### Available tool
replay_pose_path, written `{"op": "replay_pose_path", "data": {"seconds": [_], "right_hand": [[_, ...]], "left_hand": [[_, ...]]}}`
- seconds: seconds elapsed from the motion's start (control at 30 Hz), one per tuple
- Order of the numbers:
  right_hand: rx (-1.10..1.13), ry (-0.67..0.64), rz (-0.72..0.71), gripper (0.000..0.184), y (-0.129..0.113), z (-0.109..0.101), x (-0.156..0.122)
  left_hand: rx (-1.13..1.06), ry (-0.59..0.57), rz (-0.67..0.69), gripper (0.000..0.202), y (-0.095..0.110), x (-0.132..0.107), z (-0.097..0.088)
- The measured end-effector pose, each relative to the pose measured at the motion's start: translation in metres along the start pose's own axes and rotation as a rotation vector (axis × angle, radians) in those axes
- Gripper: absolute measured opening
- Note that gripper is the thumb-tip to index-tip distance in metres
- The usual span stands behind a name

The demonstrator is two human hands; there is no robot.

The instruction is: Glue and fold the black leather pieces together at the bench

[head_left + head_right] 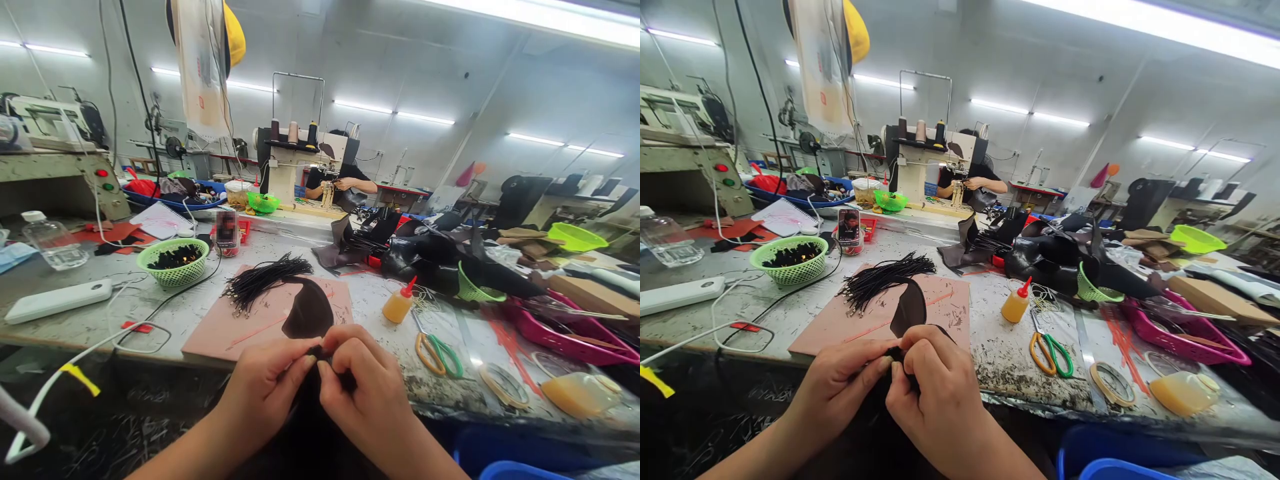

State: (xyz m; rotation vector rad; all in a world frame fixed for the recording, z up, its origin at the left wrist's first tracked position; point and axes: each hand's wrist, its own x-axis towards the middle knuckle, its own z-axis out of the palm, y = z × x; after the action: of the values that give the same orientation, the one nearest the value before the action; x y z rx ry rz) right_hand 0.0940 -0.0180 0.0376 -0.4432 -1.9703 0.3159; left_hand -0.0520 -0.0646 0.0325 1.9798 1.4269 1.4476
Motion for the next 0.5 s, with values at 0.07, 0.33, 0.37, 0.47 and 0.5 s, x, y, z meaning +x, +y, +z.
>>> {"op": "replay_pose_path", "data": {"seconds": [0.07,0.33,0.37,0.47,0.5], "right_hand": [[0.001,-0.008,0.000,0.020,-0.0002,-0.0002,0.0004],[-0.015,0.001,-0.027,0.020,0.0001,0.0030,-0.0009],[-0.018,0.003,-0.025,0.020,0.0002,0.0036,-0.0013],[-0.007,0.009,-0.018,0.020,0.0002,0.0041,-0.0015],[0.003,0.011,-0.011,0.020,0.0000,0.0037,-0.0010]], "left_hand": [[0.018,0.018,0.022,0.023,-0.0022,-0.0018,0.0002],[0.058,0.040,0.079,0.020,-0.0048,-0.0017,-0.0013],[0.049,0.051,0.075,0.020,-0.0050,-0.0014,-0.0014],[0.005,0.060,0.024,0.022,-0.0058,-0.0011,-0.0011],[-0.013,0.065,0.002,0.023,-0.0060,-0.0009,-0.0010]]}}
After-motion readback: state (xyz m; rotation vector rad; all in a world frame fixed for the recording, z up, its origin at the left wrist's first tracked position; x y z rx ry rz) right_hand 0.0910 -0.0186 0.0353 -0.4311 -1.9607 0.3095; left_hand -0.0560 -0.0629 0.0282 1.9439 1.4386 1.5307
